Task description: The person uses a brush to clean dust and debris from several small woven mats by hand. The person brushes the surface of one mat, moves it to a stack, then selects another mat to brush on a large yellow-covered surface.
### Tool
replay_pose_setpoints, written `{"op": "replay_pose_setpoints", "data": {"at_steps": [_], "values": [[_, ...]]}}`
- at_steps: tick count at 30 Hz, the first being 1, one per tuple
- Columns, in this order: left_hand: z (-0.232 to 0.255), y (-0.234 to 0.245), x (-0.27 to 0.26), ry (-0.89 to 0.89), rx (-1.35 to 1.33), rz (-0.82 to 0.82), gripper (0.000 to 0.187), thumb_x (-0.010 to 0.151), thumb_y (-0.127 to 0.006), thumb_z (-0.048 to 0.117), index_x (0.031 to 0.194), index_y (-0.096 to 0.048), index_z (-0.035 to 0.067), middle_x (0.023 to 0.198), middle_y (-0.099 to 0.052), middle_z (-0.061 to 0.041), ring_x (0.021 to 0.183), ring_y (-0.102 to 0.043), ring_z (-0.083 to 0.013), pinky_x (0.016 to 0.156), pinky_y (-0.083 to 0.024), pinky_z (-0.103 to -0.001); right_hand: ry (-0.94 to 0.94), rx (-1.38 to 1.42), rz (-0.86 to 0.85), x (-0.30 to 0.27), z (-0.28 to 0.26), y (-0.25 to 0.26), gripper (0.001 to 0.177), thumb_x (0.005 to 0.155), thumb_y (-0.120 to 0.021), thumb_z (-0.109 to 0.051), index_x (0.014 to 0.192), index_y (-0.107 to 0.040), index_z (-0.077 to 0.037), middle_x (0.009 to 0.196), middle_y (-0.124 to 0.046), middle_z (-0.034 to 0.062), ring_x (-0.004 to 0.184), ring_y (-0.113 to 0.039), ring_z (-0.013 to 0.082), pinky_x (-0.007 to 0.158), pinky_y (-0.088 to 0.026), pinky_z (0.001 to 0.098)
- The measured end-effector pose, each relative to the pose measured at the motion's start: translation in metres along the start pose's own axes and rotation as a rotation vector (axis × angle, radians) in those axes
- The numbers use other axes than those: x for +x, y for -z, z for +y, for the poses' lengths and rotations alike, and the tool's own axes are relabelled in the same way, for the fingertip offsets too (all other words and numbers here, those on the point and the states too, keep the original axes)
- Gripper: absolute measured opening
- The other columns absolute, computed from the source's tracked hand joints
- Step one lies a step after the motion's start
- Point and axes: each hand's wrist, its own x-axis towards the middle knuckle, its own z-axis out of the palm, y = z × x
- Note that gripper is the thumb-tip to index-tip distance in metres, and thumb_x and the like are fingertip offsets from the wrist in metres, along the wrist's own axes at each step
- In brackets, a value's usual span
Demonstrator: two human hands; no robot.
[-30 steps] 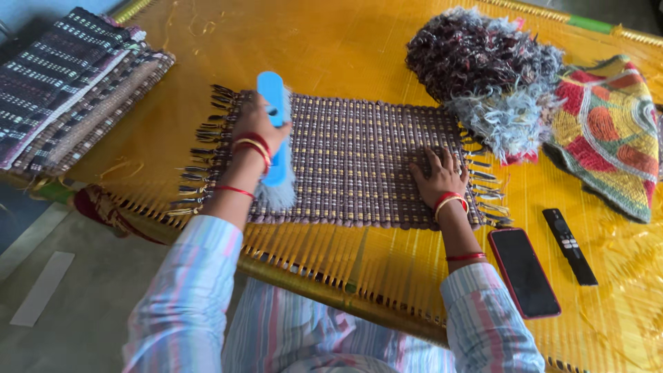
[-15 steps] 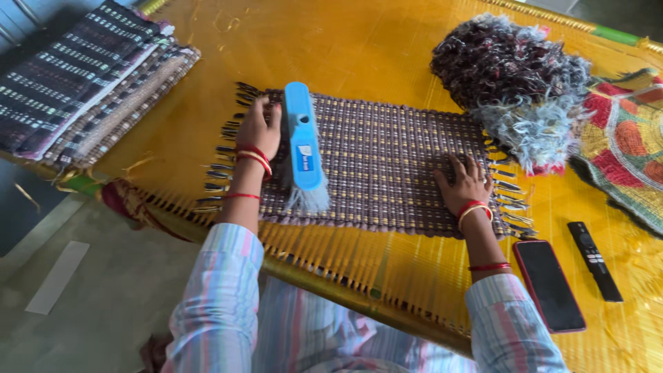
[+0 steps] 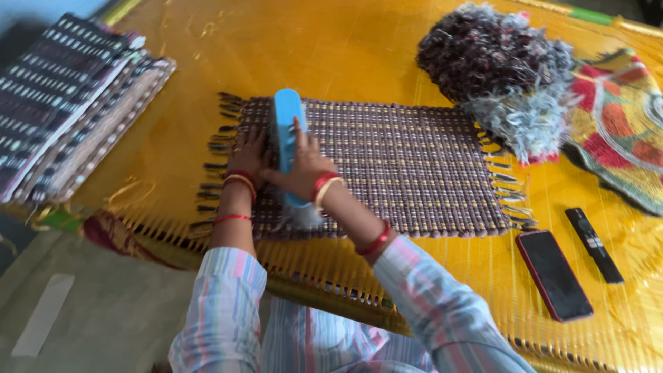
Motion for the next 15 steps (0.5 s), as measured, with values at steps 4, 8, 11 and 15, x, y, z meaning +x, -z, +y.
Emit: {"op": "replay_pose_setpoints", "data": {"at_steps": [4,8,11,15], "values": [[0.001,0.002,-0.009,0.002,0.020,0.017,0.064,0.105,-0.038,0.043,0.164,-0.028,0.023,0.173,-0.017,-0.003,0.157,-0.016,-0.0341,0.128,-0.008,-0.056,-0.087,-0.093,-0.037,0.000,0.010,0.006,0.118,0.083,-0.069,-0.041,0.166,0.011,-0.020,0.153,-0.036,0.0363,0.124,-0.061,0.0485,0.102,-0.054,0.0496],[0.009,0.012,-0.016,0.025,0.020,0.003,0.060,0.105,-0.033,0.037,0.162,-0.024,0.024,0.172,-0.013,0.001,0.157,-0.012,-0.0289,0.127,-0.005,-0.054,0.004,0.090,0.179,0.002,0.090,0.007,0.117,0.080,-0.076,-0.031,0.166,0.002,-0.017,0.145,-0.047,0.0344,0.127,-0.058,0.0438,0.107,-0.050,0.0457],[0.018,0.022,-0.018,0.078,0.077,-0.069,0.059,0.106,-0.029,0.037,0.163,-0.020,0.024,0.171,-0.010,0.003,0.157,-0.008,-0.0273,0.126,-0.003,-0.053,0.100,0.192,0.299,-0.018,0.167,0.028,0.110,0.081,-0.075,-0.021,0.164,-0.003,-0.010,0.149,-0.050,0.0249,0.126,-0.061,0.0351,0.106,-0.051,0.0401],[0.022,0.030,-0.022,0.079,0.062,-0.095,0.059,0.106,-0.027,0.037,0.163,-0.018,0.026,0.171,-0.007,0.005,0.157,-0.005,-0.0261,0.126,0.000,-0.052,0.031,0.133,0.406,-0.075,0.238,0.081,0.107,0.082,-0.073,-0.017,0.164,-0.005,-0.007,0.147,-0.053,0.0246,0.129,-0.060,0.0336,0.108,-0.049,0.0393]]}}
